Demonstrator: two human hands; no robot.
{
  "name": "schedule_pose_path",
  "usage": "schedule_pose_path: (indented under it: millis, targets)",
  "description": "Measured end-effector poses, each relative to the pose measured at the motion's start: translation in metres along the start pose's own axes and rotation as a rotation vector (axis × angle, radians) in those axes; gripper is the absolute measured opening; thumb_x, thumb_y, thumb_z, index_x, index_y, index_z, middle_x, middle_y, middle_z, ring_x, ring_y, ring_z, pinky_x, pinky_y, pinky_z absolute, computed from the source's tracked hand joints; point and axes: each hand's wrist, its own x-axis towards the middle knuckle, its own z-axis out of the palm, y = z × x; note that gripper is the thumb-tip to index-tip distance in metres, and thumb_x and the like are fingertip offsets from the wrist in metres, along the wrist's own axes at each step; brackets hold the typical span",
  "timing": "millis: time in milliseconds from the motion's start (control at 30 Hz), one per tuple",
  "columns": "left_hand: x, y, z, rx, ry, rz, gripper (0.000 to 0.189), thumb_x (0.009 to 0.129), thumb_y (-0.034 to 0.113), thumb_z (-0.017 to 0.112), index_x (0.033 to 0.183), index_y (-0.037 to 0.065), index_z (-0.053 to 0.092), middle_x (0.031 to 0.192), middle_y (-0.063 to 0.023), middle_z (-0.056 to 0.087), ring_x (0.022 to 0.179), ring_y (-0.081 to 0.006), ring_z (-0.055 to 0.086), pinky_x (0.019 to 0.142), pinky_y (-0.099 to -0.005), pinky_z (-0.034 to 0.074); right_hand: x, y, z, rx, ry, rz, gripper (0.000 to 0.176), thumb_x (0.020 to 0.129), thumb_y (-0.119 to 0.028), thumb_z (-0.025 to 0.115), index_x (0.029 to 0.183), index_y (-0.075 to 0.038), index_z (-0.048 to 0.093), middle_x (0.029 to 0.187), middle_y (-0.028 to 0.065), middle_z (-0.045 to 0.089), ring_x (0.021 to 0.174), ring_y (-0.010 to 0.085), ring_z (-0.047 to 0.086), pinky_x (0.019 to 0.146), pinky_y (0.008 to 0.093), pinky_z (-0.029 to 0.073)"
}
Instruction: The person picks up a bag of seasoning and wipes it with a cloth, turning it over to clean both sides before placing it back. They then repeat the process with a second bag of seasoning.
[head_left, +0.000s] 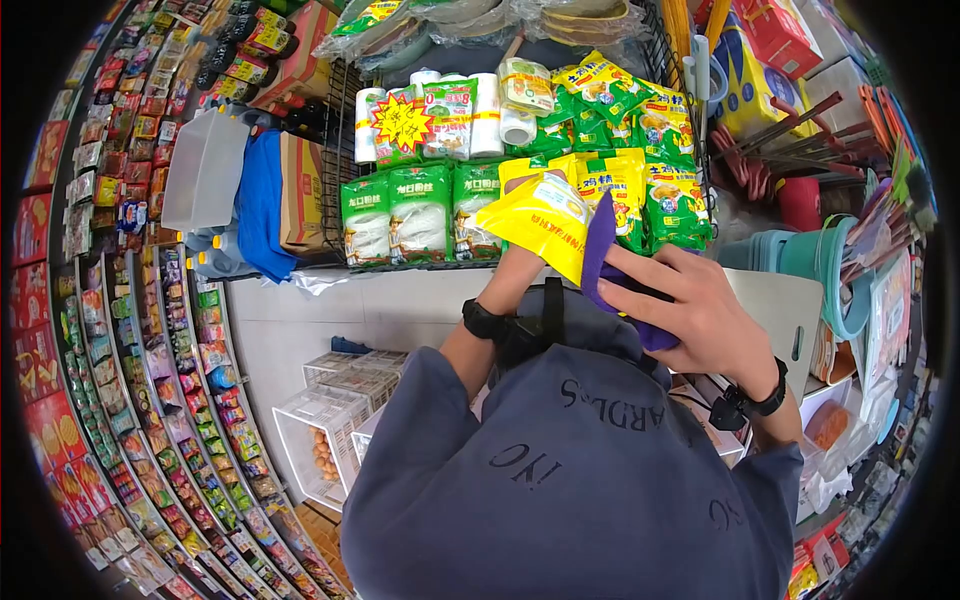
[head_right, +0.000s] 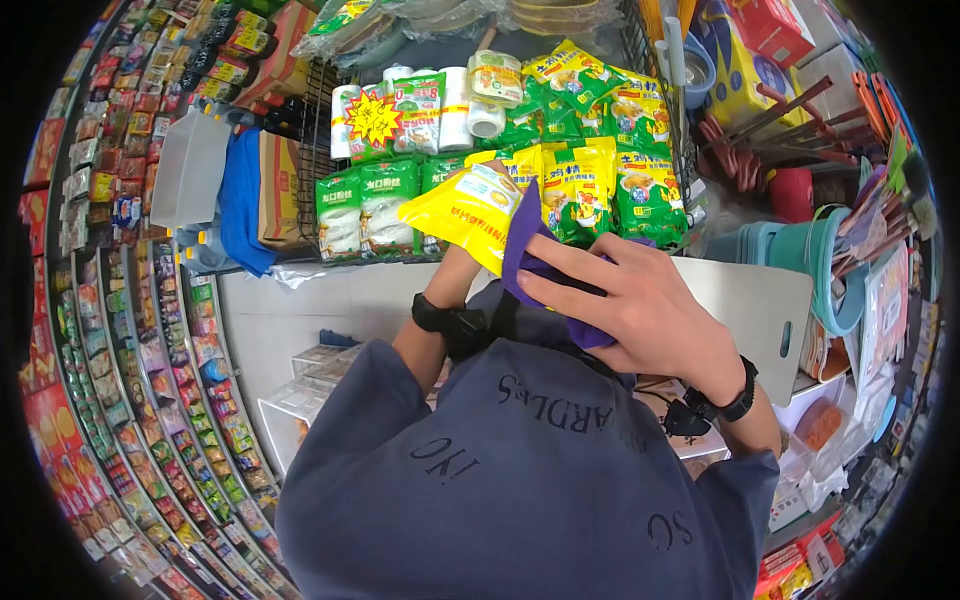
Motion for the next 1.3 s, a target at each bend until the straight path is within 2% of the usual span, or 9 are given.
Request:
schedule_pose_path:
  millis: [67, 133, 600, 700, 1067, 1133, 1200, 1233, 1300]
  targets:
    - [0.0, 0.0, 0.002, 0.011, -0.006, -0.015, 0.041, 0.09, 0.03, 0.08, 0.114, 0.002, 0.063, 0.101, -0.0096, 0.07, 0.091, -0.0206, 0.069, 0.077, -0.0353, 0.057, -0.005, -0.001, -0.004, -0.051, -0.03, 0.014, 0.085, 0.055, -0.01, 0.084, 0.137, -0.016, 0.063, 0.15, 0.0041, 0.057, 0.081, 0.0296, 0.059, 0.075, 0.0397, 0.054]
    - [0.002, 0.009, 0.004, 0.14, 0.1, 0.092, 0.021, 0.087, 0.015, 0.079, 0.095, 0.006, 0.061, 0.085, -0.0061, 0.066, 0.076, -0.0176, 0.064, 0.068, -0.0301, 0.052, -0.009, -0.003, -0.008, -0.102, -0.057, 0.029, 0.085, 0.054, -0.011, 0.085, 0.136, -0.016, 0.064, 0.15, 0.004, 0.057, 0.082, 0.0292, 0.059, 0.074, 0.0395, 0.054]
    - [0.02, 0.063, -0.012, 0.006, -0.177, 0.271, 0.021, 0.083, 0.016, 0.08, 0.093, 0.004, 0.066, 0.082, -0.0086, 0.069, 0.071, -0.0213, 0.067, 0.065, -0.0319, 0.053, -0.014, -0.001, -0.011, 0.016, -0.103, 0.066, 0.093, 0.059, -0.009, 0.082, 0.148, -0.009, 0.054, 0.153, 0.0052, 0.054, 0.078, 0.0297, 0.057, 0.073, 0.0382, 0.052]
    - [0.023, 0.07, -0.008, 0.117, -0.052, 0.3, 0.034, 0.069, 0.021, 0.085, 0.087, -0.005, 0.074, 0.075, -0.0174, 0.073, 0.068, -0.0305, 0.074, 0.064, -0.036, 0.057, -0.009, -0.001, -0.011, -0.061, -0.125, 0.058, 0.095, 0.059, -0.007, 0.081, 0.149, -0.01, 0.052, 0.156, 0.0041, 0.052, 0.077, 0.0287, 0.058, 0.073, 0.0383, 0.052]
    - [0.024, 0.076, -0.001, 0.254, -0.377, 0.341, 0.018, 0.066, 0.01, 0.077, 0.083, 0.005, 0.074, 0.076, -0.0165, 0.07, 0.074, -0.0365, 0.071, 0.062, -0.0428, 0.055, 0.02, 0.003, -0.013, -0.144, -0.113, -0.012, 0.105, 0.059, -0.004, 0.08, 0.157, -0.011, 0.043, 0.162, 0.0056, 0.044, 0.079, 0.0271, 0.062, 0.073, 0.0381, 0.054]
    - [0.025, 0.068, -0.004, 0.172, -0.298, 0.363, 0.019, 0.066, 0.012, 0.078, 0.082, 0.005, 0.073, 0.076, -0.0156, 0.071, 0.072, -0.0358, 0.071, 0.061, -0.041, 0.055, 0.023, 0.001, -0.014, -0.125, -0.165, 0.005, 0.104, 0.059, -0.003, 0.079, 0.156, -0.011, 0.043, 0.162, 0.0062, 0.044, 0.082, 0.0286, 0.063, 0.073, 0.0393, 0.055]
    - [0.028, 0.062, -0.014, 0.087, -0.357, 0.155, 0.02, 0.067, 0.015, 0.08, 0.083, 0.004, 0.073, 0.076, -0.0149, 0.072, 0.071, -0.0341, 0.072, 0.06, -0.0378, 0.054, 0.02, 0.001, -0.014, -0.093, -0.147, 0.002, 0.099, 0.062, -0.005, 0.078, 0.155, -0.008, 0.044, 0.162, 0.0084, 0.045, 0.081, 0.0289, 0.063, 0.073, 0.0395, 0.054]
    - [0.028, 0.056, -0.014, 0.128, -0.211, 0.351, 0.018, 0.071, 0.017, 0.078, 0.081, 0.003, 0.072, 0.074, -0.0142, 0.071, 0.067, -0.0315, 0.072, 0.059, -0.0346, 0.053, 0.018, 0.001, -0.014, -0.062, -0.129, -0.002, 0.094, 0.065, -0.007, 0.077, 0.154, -0.005, 0.046, 0.162, 0.0107, 0.045, 0.081, 0.0292, 0.063, 0.073, 0.0397, 0.053]
    - [0.027, 0.059, -0.02, -0.008, -0.127, 0.15, 0.017, 0.079, 0.016, 0.076, 0.088, 0.002, 0.072, 0.075, -0.0124, 0.07, 0.069, -0.0282, 0.072, 0.064, -0.0362, 0.055, 0.011, 0.003, -0.008, -0.038, -0.118, 0.035, 0.093, 0.065, -0.007, 0.077, 0.153, -0.006, 0.047, 0.159, 0.0122, 0.049, 0.082, 0.0307, 0.064, 0.075, 0.0405, 0.054]
